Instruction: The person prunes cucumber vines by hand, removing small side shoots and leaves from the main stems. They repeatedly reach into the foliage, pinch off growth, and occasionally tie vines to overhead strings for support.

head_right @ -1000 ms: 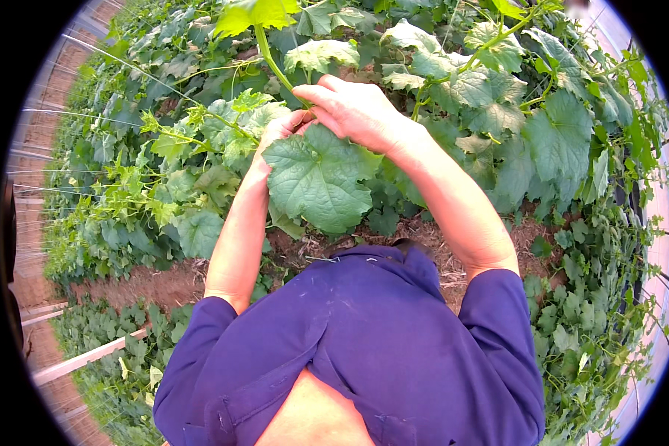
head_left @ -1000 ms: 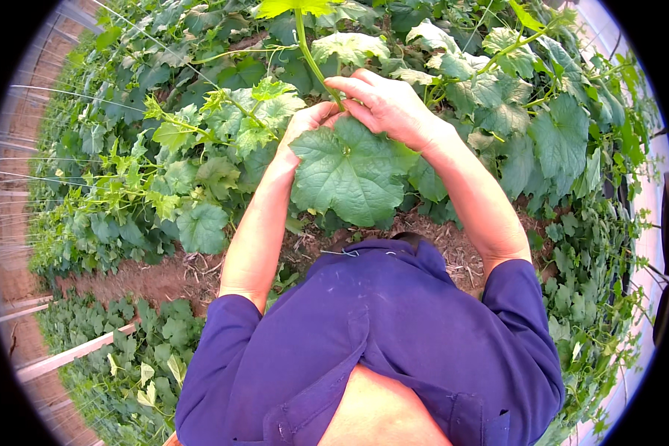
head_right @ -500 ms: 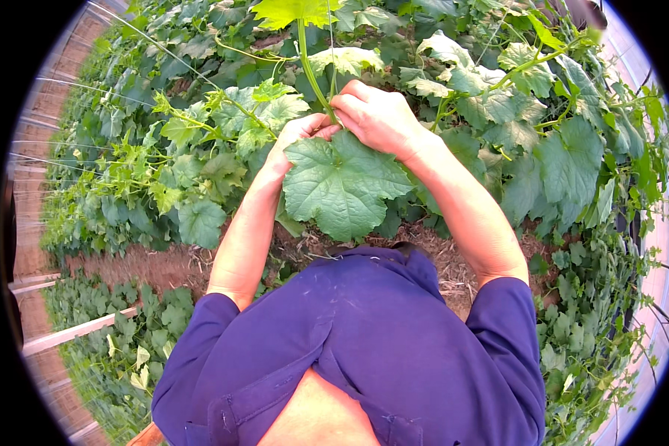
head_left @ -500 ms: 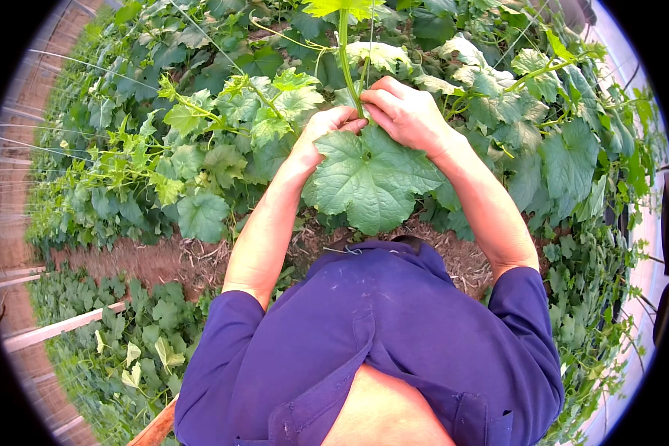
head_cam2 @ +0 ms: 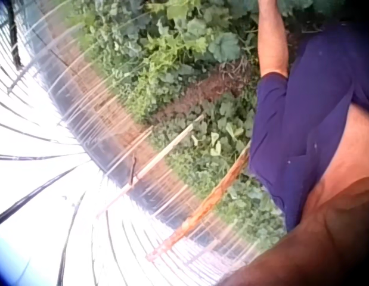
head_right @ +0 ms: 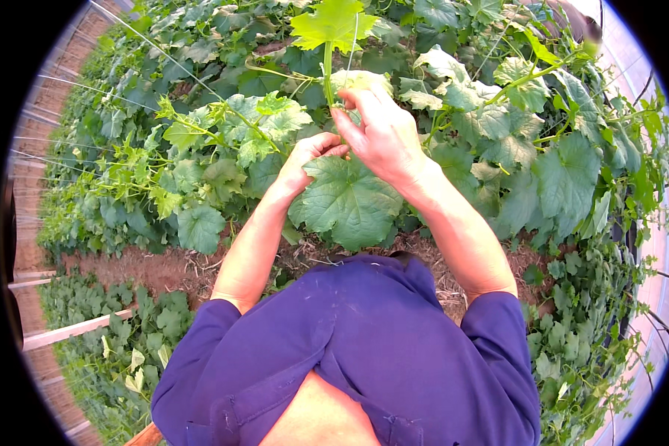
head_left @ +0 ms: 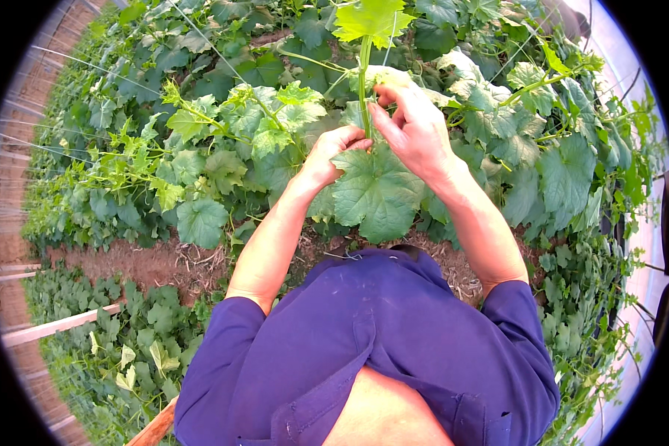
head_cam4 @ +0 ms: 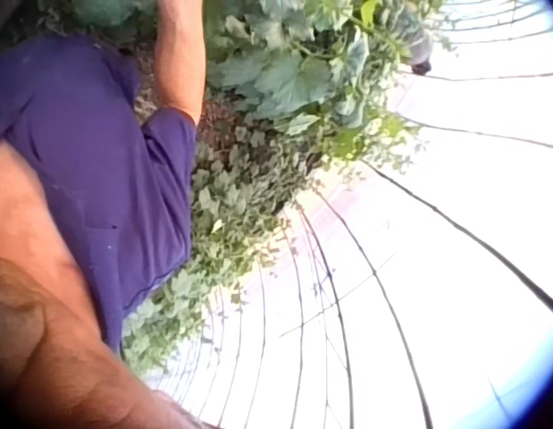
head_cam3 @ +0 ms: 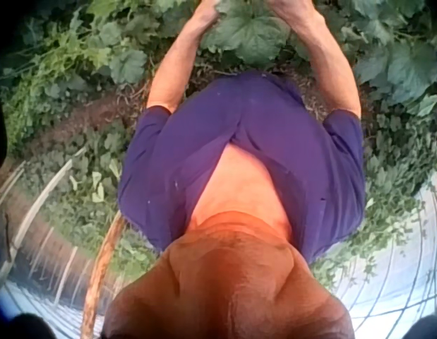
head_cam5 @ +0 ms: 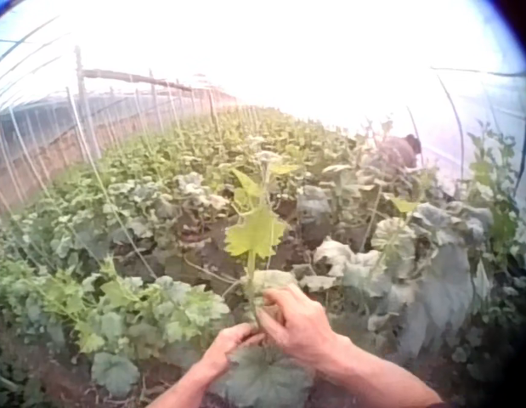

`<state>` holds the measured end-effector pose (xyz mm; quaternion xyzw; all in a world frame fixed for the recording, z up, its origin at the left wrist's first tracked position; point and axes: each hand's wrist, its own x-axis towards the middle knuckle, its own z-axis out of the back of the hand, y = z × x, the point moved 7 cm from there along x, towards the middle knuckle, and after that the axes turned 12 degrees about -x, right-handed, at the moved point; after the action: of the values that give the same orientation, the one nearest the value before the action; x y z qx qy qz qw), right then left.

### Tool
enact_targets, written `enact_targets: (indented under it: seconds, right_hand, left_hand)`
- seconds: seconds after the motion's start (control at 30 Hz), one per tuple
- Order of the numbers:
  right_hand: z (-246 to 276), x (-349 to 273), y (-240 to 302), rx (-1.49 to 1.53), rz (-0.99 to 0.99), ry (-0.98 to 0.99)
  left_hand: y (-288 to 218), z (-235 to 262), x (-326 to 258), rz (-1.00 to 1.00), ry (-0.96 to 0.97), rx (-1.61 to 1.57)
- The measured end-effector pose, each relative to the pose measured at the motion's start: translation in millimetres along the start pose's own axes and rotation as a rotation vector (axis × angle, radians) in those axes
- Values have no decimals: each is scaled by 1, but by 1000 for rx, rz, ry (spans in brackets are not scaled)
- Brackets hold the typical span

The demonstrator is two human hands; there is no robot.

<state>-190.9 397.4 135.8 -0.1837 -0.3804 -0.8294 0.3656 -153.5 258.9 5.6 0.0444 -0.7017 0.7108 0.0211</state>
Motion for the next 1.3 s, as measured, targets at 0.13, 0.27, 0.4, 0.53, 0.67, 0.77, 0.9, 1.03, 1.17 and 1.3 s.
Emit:
enact_targets:
  seconds: [0.13, 0.27, 0.4, 0.53, 0.67, 0.77, 0.9, 1.03, 1.17, 1.3]
  right_hand:
    - [-22, 5, -17, 157, -155, 65]
    - [-34, 1, -29, 277, -223, 108]
    - [-28, -3, -23, 188, -192, 93]
    - [-26, 1, -13, 170, -153, 114]
    - [-26, 3, -10, 153, -106, 120]
    - [-26, 4, -9, 152, -105, 141]
    - [-28, 4, -9, 137, -127, 182]
    - [-27, 5, -7, 124, -84, 155]
    - [-28, 4, -9, 127, -71, 169]
    - [-32, -8, -19, 170, -78, 166]
  left_hand:
    - [3, -8, -3, -87, 102, 143]
    - [-43, -9, -20, -277, -33, 487]
    - [-149, -13, -38, -785, -277, 692]
    - [-168, -13, -22, -940, -270, 993]
    - [-162, -8, -15, -960, -161, 990]
    - [-160, -6, -14, -950, -98, 1014]
    - [-158, -6, -12, -999, -50, 1050]
    - [-157, -6, -7, -957, 5, 1098]
    - [-151, 12, 0, -598, -194, 546]
    - [-68, 3, -4, 198, 196, 446]
